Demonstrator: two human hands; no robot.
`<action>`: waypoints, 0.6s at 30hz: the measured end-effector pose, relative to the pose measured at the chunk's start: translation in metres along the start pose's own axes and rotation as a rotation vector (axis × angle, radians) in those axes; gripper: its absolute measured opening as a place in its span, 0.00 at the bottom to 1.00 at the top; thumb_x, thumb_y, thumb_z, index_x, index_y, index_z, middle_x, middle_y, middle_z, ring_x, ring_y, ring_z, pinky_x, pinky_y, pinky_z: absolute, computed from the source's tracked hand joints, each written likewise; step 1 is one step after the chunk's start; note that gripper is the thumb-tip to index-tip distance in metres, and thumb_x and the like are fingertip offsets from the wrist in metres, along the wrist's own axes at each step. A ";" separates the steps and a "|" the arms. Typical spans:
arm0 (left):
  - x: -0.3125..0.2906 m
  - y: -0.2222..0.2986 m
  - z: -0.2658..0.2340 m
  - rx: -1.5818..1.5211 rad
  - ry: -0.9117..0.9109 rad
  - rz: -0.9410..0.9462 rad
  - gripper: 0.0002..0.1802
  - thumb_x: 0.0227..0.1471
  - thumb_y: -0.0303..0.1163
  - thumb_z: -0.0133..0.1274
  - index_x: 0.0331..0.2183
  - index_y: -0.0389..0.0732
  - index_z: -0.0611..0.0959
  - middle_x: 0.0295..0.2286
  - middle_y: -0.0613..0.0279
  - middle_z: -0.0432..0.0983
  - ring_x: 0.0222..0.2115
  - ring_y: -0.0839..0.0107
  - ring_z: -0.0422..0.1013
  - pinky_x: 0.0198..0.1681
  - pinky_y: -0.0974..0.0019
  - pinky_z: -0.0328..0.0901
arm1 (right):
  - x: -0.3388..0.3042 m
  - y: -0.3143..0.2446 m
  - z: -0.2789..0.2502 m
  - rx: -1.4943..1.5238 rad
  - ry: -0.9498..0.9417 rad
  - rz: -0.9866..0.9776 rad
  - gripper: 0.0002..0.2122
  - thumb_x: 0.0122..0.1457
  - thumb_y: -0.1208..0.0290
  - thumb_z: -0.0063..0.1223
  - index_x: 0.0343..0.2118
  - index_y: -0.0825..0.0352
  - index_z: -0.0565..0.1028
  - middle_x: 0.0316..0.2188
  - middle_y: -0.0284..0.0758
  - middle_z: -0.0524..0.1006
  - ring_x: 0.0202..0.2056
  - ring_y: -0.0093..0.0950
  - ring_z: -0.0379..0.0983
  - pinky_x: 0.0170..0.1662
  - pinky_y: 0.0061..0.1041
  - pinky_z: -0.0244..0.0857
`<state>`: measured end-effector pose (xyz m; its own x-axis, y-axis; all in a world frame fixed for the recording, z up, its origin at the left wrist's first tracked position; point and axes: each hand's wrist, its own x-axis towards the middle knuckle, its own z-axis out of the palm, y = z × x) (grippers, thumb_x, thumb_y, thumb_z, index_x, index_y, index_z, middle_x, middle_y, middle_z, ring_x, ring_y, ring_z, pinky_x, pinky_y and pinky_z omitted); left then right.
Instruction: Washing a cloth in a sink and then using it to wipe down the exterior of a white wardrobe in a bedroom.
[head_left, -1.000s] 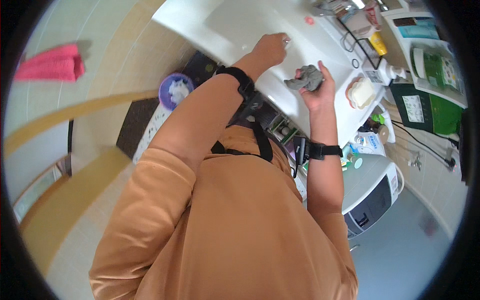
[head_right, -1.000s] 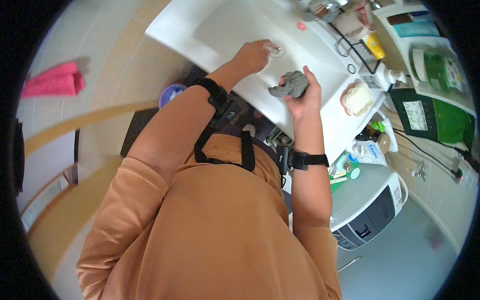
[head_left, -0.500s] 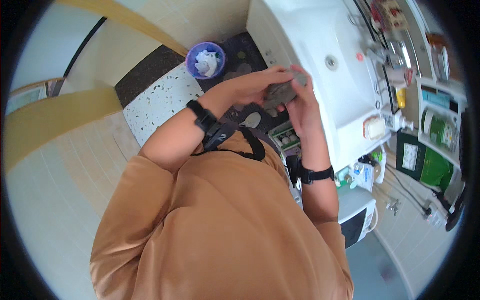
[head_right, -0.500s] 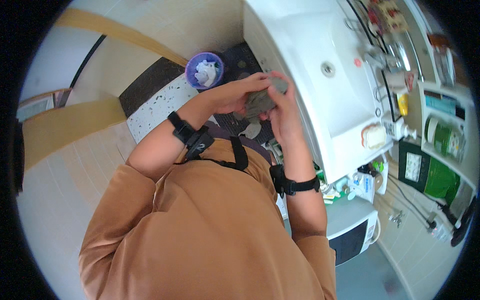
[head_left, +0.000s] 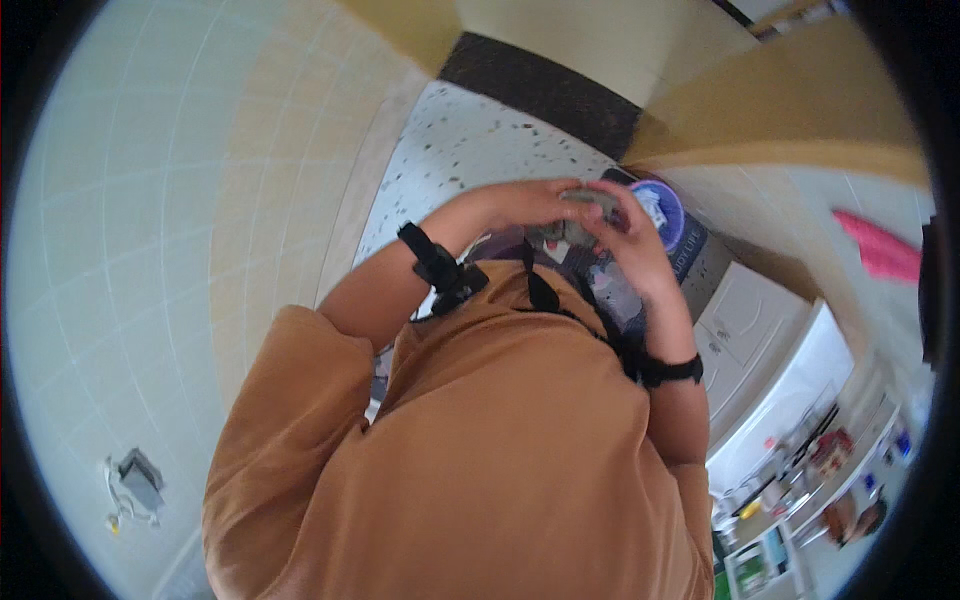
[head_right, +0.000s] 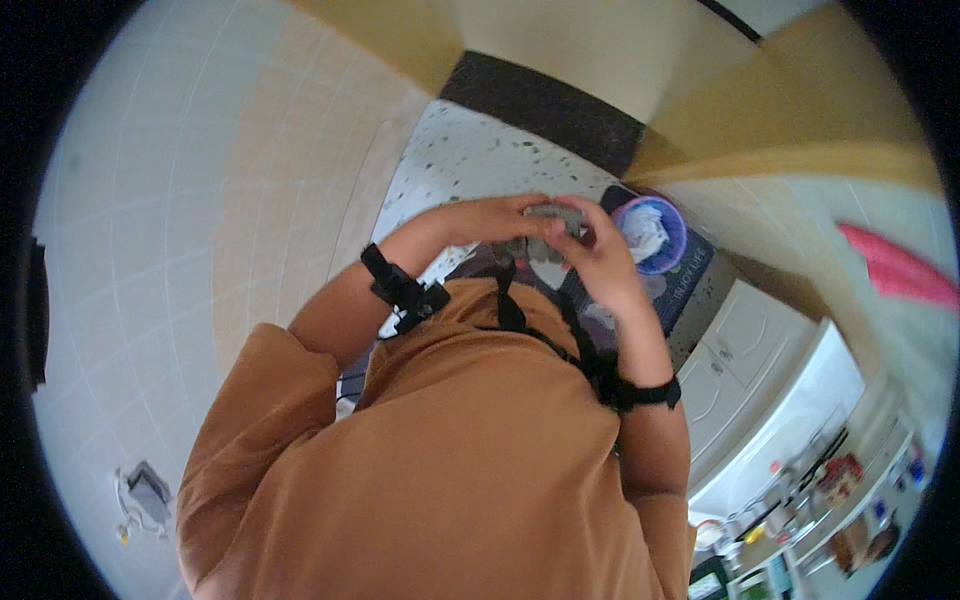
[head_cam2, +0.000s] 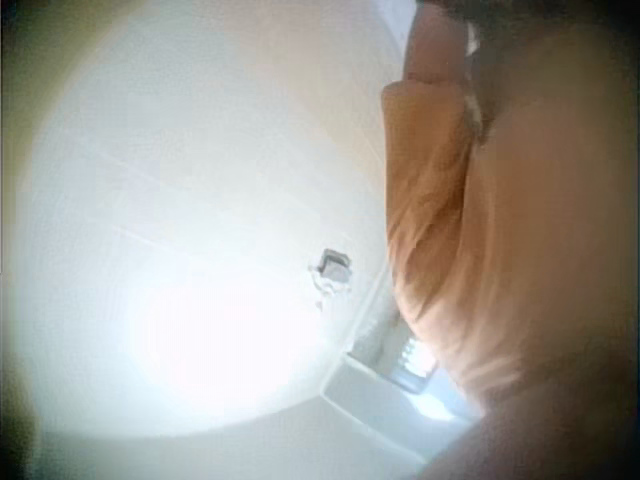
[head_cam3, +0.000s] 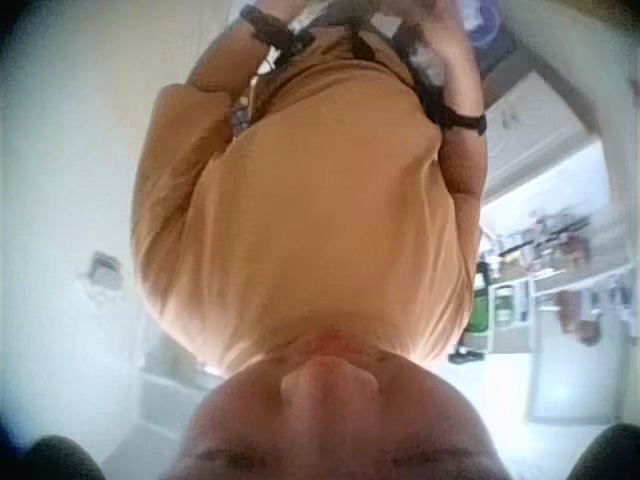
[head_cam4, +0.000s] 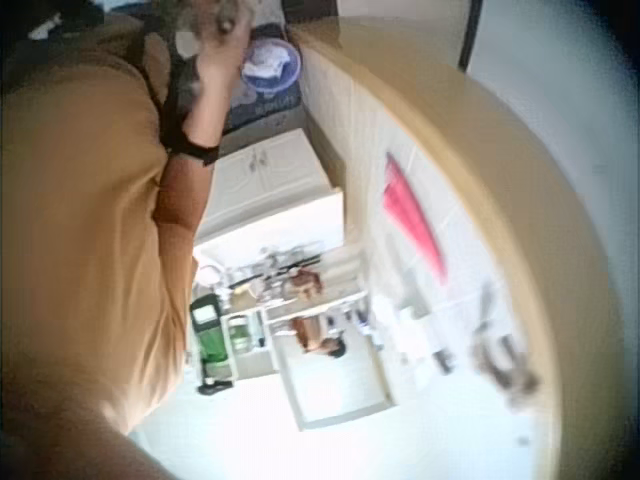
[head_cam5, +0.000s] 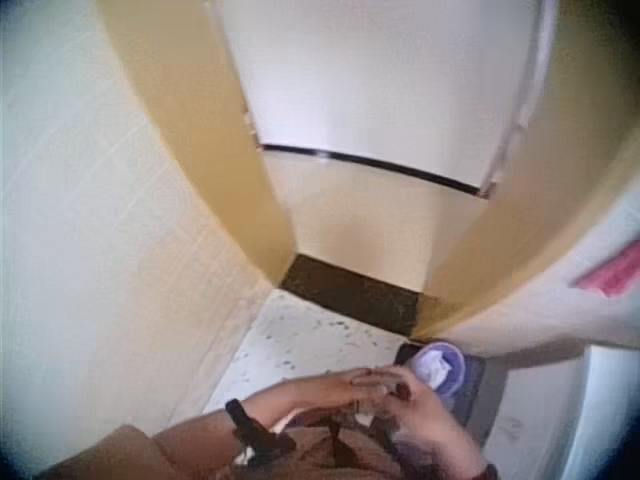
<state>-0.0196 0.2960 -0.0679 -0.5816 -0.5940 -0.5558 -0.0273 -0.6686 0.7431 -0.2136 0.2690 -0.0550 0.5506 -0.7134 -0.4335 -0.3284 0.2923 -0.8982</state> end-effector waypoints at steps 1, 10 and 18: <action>-0.017 0.009 -0.022 0.030 0.086 0.027 0.39 0.51 0.55 0.50 0.55 0.38 0.62 0.44 0.56 0.68 0.43 0.70 0.65 0.43 0.68 0.62 | 0.024 -0.021 0.009 -0.037 -0.087 0.008 0.20 0.53 0.73 0.56 0.50 0.61 0.67 0.30 0.31 0.70 0.29 0.18 0.67 0.30 0.17 0.64; -0.047 0.060 -0.151 -0.153 0.539 0.111 0.35 0.47 0.45 0.59 0.52 0.40 0.66 0.36 0.52 0.72 0.37 0.71 0.67 0.37 0.69 0.64 | 0.202 -0.100 0.031 -0.215 -0.281 -0.278 0.25 0.43 0.68 0.67 0.41 0.64 0.64 0.36 0.33 0.70 0.30 0.21 0.67 0.32 0.21 0.64; 0.029 0.175 -0.290 -0.138 0.741 0.251 0.25 0.46 0.39 0.61 0.44 0.40 0.73 0.37 0.63 0.72 0.33 0.75 0.69 0.31 0.72 0.66 | 0.380 -0.140 -0.052 0.028 -0.332 -0.234 0.25 0.45 0.75 0.65 0.45 0.65 0.62 0.38 0.32 0.68 0.34 0.20 0.68 0.36 0.20 0.65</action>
<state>0.1941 0.0318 -0.0619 0.1373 -0.8448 -0.5171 0.1621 -0.4959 0.8531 0.0020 -0.0758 -0.0907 0.8271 -0.5198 -0.2136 -0.1465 0.1674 -0.9749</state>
